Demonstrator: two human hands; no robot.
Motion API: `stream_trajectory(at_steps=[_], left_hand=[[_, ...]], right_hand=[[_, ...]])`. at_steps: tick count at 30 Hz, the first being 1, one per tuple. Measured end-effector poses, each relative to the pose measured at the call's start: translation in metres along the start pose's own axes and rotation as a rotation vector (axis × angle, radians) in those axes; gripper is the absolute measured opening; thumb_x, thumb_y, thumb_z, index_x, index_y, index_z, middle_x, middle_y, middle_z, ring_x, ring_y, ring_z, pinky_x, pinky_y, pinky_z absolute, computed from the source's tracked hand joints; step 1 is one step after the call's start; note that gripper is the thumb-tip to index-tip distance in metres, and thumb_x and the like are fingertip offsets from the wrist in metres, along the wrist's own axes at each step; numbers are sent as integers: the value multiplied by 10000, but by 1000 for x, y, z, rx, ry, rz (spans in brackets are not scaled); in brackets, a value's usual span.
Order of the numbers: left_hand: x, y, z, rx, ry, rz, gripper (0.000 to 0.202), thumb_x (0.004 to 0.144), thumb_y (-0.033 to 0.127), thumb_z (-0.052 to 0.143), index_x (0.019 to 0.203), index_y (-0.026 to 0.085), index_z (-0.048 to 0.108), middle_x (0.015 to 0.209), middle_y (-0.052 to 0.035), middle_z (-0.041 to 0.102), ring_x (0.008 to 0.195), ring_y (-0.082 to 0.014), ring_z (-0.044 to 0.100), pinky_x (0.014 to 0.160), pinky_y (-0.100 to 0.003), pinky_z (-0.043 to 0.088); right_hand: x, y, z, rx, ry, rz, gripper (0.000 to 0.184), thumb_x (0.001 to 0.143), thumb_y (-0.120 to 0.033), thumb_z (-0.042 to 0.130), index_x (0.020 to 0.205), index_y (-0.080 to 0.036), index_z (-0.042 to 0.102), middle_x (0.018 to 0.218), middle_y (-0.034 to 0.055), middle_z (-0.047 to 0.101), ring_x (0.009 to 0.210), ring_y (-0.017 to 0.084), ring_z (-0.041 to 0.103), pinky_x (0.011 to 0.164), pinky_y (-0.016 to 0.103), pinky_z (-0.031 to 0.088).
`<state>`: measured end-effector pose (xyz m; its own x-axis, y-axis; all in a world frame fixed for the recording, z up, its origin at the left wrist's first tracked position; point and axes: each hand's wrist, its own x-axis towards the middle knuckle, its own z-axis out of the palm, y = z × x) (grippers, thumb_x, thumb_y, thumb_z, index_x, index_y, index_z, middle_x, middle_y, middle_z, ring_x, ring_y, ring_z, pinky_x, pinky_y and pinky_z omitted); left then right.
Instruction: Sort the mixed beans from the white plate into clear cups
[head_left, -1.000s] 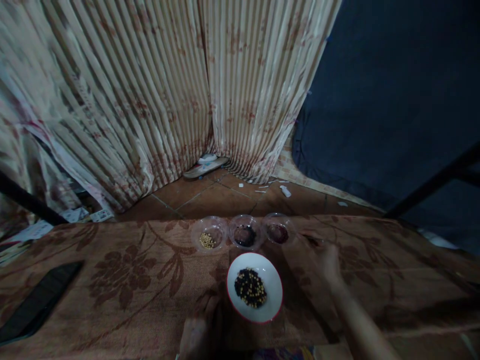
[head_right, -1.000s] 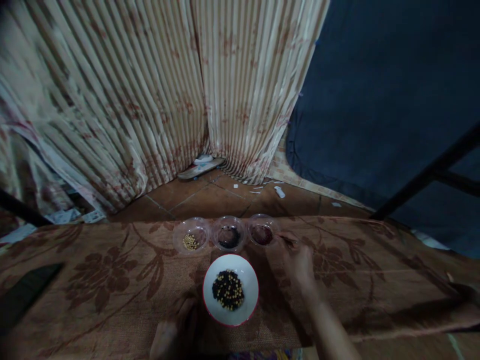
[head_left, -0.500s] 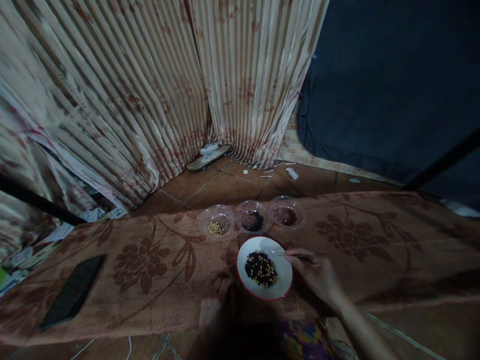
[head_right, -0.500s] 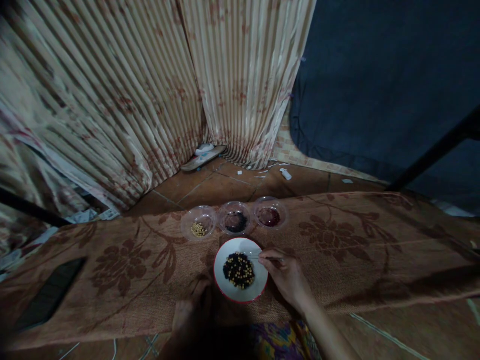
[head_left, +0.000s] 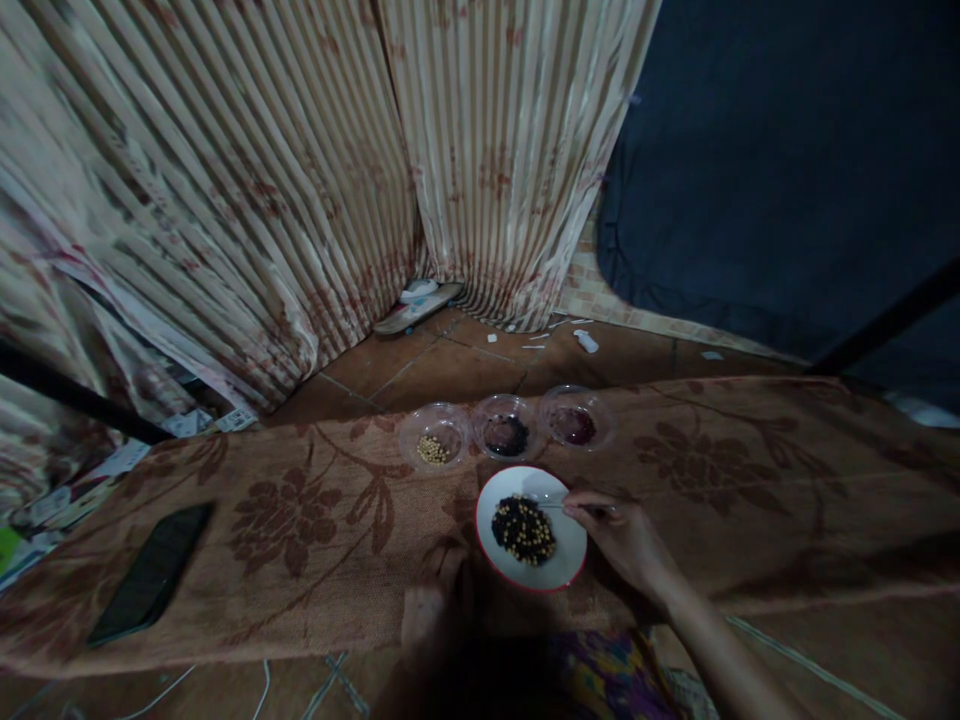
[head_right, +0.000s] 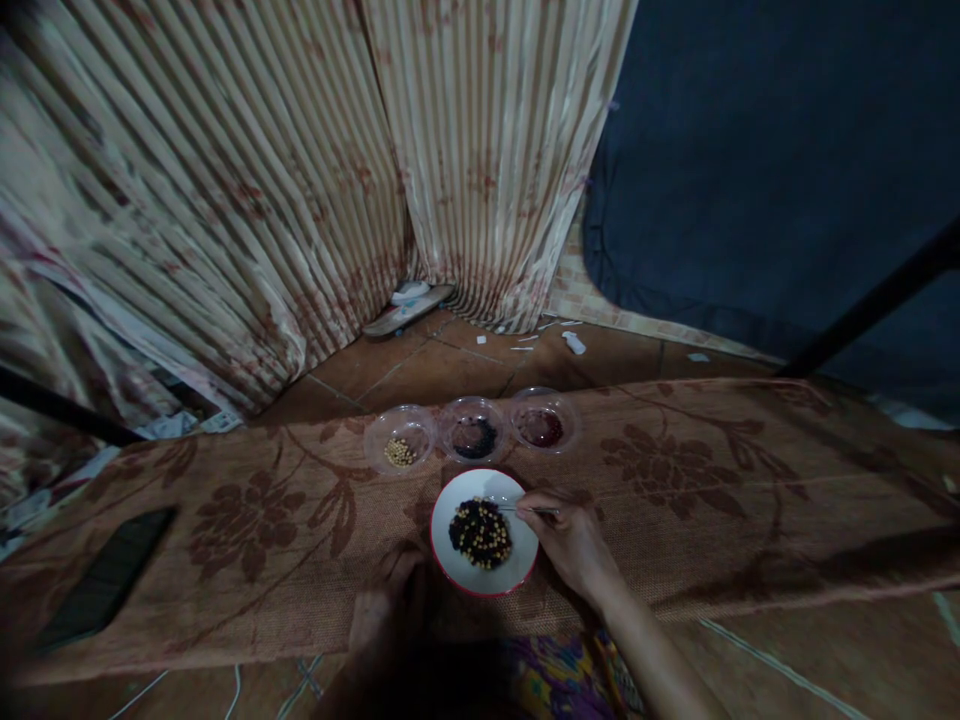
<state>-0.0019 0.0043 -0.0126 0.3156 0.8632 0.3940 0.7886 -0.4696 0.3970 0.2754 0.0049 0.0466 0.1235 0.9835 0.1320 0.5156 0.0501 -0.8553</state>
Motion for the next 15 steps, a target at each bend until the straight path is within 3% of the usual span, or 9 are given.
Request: stream_trajectory(at_steps=[9,15], left_hand=[[1,1,-2,-11,6,18,187,937,219,404,909,226,589,830,-35,646,752,-145,622,641,-246,505],[-1,-4,3,-4,-5,19,187,932,214,401,921,230,587,843,-36,644,776,-154,630,657,-262,514]], right_hand=[[2,2,0,-26,43,-64,226,861,-406,590,791,-254,741,856,22,741,820,207,678,767,298,509],[-2,2,0,77,115,0,208,831,-415,644,791,-236,742,883,35,741,859,216,685,787,317,523]])
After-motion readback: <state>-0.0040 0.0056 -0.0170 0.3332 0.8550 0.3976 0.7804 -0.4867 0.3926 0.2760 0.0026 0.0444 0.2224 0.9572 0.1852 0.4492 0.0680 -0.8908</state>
